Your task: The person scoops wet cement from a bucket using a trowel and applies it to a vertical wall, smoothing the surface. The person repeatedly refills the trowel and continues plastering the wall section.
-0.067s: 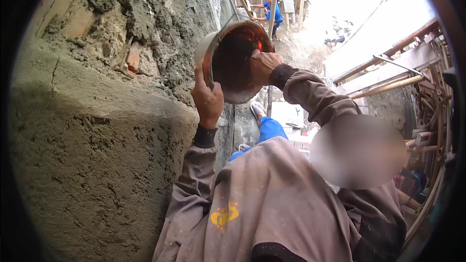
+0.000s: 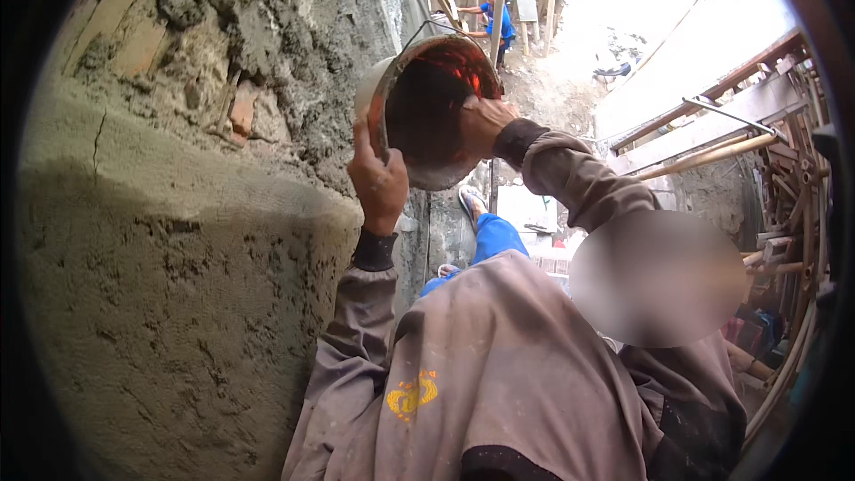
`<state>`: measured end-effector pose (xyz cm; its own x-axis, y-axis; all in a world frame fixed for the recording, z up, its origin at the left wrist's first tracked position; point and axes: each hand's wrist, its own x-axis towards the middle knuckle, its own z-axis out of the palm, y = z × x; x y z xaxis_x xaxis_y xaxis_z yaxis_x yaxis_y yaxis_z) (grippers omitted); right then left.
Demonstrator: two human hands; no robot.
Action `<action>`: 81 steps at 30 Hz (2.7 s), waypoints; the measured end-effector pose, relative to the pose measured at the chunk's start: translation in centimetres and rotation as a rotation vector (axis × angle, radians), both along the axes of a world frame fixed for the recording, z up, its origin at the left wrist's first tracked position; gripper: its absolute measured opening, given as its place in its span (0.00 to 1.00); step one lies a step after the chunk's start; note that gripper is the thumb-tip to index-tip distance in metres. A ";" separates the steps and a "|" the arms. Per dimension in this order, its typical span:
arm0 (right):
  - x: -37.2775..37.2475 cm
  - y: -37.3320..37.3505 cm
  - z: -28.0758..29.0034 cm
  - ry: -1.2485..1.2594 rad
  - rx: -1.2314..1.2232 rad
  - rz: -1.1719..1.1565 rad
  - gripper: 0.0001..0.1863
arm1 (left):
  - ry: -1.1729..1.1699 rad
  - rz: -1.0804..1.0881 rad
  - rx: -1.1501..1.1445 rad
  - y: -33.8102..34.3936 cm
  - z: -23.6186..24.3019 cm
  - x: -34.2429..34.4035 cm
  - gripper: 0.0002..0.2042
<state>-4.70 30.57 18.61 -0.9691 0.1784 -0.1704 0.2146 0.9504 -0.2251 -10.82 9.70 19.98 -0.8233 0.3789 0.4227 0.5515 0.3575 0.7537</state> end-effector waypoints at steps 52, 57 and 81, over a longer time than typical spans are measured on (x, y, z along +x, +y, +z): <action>-39.4 14.4 -20.0 0.490 -1.544 -0.802 0.12 | -1.117 0.539 0.104 3.0 -15.6 -2.7 0.43; -46.2 16.3 -23.2 0.160 -1.943 -1.016 0.09 | -1.240 0.715 0.197 5.5 -13.2 -3.2 0.38; -46.1 13.7 -6.2 0.407 -1.991 -0.550 0.07 | -1.239 0.647 0.195 5.0 -13.4 -2.3 0.42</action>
